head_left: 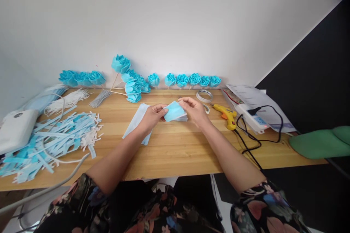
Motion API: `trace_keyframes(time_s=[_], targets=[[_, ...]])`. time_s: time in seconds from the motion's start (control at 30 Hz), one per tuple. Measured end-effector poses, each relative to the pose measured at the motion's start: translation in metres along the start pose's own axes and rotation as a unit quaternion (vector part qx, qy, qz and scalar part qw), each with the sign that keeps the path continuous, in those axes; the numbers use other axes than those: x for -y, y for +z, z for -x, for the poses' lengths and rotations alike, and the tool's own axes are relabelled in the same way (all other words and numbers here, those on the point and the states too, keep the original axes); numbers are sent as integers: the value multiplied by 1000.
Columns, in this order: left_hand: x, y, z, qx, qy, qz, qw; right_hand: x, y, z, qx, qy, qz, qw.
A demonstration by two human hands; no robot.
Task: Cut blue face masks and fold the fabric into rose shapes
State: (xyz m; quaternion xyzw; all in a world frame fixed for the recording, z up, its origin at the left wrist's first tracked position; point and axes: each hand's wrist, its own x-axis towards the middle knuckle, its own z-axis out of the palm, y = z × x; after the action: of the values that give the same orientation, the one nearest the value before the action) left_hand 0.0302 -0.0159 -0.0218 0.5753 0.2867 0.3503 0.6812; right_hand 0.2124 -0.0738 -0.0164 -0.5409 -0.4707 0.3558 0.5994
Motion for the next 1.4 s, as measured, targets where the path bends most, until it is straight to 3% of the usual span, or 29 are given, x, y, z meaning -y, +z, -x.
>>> trace_keyframes(time_s=[0.1, 0.27, 0.33, 0.43, 0.47, 0.53, 0.63, 0.7, 0.8, 0.87, 0.97, 1.03, 1.13, 1.23, 1.4], targets=[[1, -1, -1, -14, 2, -19, 1000, -2, -6, -3, 2, -14, 26, 1000], [-2, -6, -2, -57, 21, -73, 995, -1, -20, -14, -93, -34, 12, 995], [-6, -7, 2, -3, 7, -115, 993, -2, -26, -19, -119, -23, -15, 993], [-15, -7, 8, 166, -43, -185, 968, -5, -31, -24, -125, 5, -19, 992], [-18, -8, 9, 197, -44, -199, 959, -6, -32, -24, -121, 15, -16, 992], [-26, -10, 7, 165, -3, -220, 961, -6, -30, -23, -107, 27, -23, 994], [-38, -12, -1, -15, 95, -213, 972, -4, -26, -20, -84, 26, -53, 995], [-45, -10, -7, -73, 117, -189, 972, -3, -22, -17, -70, 22, -58, 996], [-45, 0, -14, -23, 66, -167, 984, -3, -17, -14, -55, 18, -46, 997], [-37, 9, -17, 17, 9, -149, 989, -3, -15, -12, -48, 17, -34, 998], [-22, 16, -23, 34, -49, -142, 988, -2, -16, -10, -13, 6, 15, 1000], [-16, 16, -26, 34, -54, -162, 985, 1, -20, -9, 21, -19, 87, 996], [-16, 12, -27, 43, -3, -211, 977, 8, -29, -10, 31, -66, 209, 975], [-16, 11, -18, 70, 93, -334, 935, 13, -41, -14, -11, -64, 200, 978], [4, 19, 9, 160, 250, -572, 765, 17, -54, -21, -25, 2, 66, 998]])
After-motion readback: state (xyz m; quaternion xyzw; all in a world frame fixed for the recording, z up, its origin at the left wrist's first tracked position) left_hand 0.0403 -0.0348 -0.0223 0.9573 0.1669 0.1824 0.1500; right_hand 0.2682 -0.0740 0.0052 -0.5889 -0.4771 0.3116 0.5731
